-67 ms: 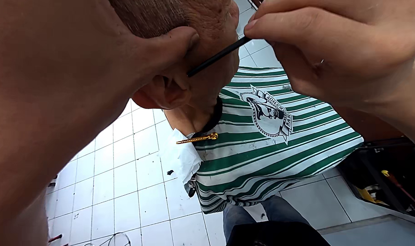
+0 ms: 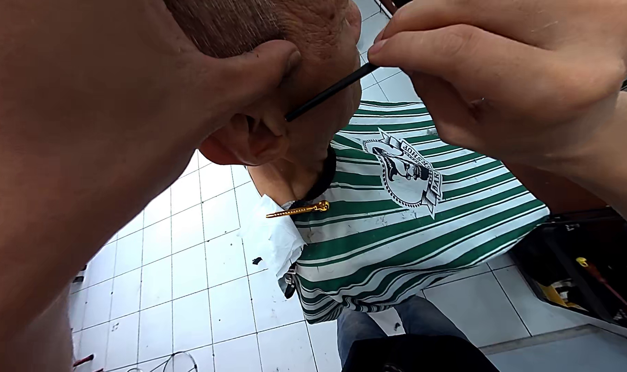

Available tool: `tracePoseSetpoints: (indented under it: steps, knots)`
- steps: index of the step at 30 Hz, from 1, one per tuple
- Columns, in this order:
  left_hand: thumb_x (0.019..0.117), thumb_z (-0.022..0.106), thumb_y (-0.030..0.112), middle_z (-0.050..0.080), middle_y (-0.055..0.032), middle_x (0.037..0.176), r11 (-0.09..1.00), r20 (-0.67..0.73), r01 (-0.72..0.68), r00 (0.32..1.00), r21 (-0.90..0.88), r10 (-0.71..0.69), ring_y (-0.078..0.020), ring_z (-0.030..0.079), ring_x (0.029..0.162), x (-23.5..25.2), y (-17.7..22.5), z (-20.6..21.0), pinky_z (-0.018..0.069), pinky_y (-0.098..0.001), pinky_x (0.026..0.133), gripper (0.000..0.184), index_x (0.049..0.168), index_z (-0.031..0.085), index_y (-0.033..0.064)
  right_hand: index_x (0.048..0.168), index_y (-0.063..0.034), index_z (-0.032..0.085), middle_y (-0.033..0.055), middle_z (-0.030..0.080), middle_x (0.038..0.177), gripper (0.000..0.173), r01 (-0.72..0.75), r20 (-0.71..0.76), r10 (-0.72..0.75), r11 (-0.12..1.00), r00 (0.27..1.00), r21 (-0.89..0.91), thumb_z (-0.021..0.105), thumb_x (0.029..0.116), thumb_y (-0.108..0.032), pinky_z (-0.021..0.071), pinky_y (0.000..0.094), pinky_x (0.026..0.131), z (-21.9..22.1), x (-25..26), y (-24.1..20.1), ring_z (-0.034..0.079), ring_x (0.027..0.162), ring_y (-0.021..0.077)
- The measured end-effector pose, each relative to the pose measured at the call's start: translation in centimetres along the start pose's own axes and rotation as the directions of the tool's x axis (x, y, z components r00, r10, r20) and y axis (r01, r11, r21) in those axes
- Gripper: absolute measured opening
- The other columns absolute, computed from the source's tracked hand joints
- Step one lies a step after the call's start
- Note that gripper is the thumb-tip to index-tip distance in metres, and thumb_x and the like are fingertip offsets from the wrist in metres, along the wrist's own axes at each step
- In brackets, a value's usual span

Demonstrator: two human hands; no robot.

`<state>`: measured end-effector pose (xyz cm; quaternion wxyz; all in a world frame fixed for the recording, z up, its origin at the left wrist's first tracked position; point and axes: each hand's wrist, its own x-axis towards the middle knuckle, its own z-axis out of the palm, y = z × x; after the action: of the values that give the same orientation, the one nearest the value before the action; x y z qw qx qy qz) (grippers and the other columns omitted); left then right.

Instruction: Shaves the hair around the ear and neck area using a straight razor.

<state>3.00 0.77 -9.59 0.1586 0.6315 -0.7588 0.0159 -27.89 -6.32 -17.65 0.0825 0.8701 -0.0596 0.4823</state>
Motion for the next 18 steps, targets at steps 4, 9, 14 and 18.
tracePoseSetpoints:
  steps: [4,9,14,18]
  knots:
    - [0.0813,0.082,0.044,0.068,0.019,0.095,0.986,0.102,0.147,0.983,0.072,-0.154,0.0149,0.059,0.083,1.6,2.0,-1.6,0.0491,-0.0077,0.068,0.022,0.101,0.074,0.0509,0.115,0.0052,0.071,0.0195,0.073,0.103,0.021,-0.044,0.004,0.044,0.999,0.999,0.022,0.055,0.1015,0.003,0.0506,0.0272,0.072,-0.1,-0.1,0.1,0.066,0.085,0.0188]
    - [0.0734,0.088,0.046,0.07,0.0149,0.094,0.994,-0.005,-0.008,1.0,0.106,0.009,0.0124,0.062,0.082,1.9,3.1,-1.9,0.0512,-0.0088,0.066,0.032,0.102,0.075,0.0485,0.114,0.0046,0.072,0.0198,0.074,0.108,0.021,-0.017,-0.015,0.018,1.0,1.0,0.024,0.055,0.1016,0.003,0.055,0.0303,0.084,0.3,-0.4,0.1,0.071,0.1,0.0233]
    - [0.0799,0.083,0.039,0.071,0.0131,0.102,0.988,0.058,0.037,0.997,0.151,-0.046,0.0089,0.063,0.089,1.7,2.6,-1.5,0.052,-0.0116,0.069,0.033,0.107,0.073,0.0553,0.114,0.0024,0.073,0.0199,0.074,0.107,0.021,-0.032,-0.002,0.032,0.999,0.999,0.027,0.057,0.1007,0.002,0.0558,0.0328,0.081,0.5,-1.2,0.3,0.072,0.097,0.0249]
    - [0.1027,0.061,0.029,0.07,-0.001,0.101,0.982,-0.201,-0.065,0.979,-0.178,0.028,-0.0067,0.062,0.079,-1.9,-1.7,4.0,0.0503,-0.0229,0.072,0.023,0.12,0.074,0.0219,0.115,0.0026,0.073,0.0188,0.074,0.106,0.021,-0.034,-0.02,0.036,0.996,0.999,0.077,0.058,0.1005,0.002,0.0545,0.0298,0.081,0.5,-1.0,0.8,0.071,0.095,0.0214]
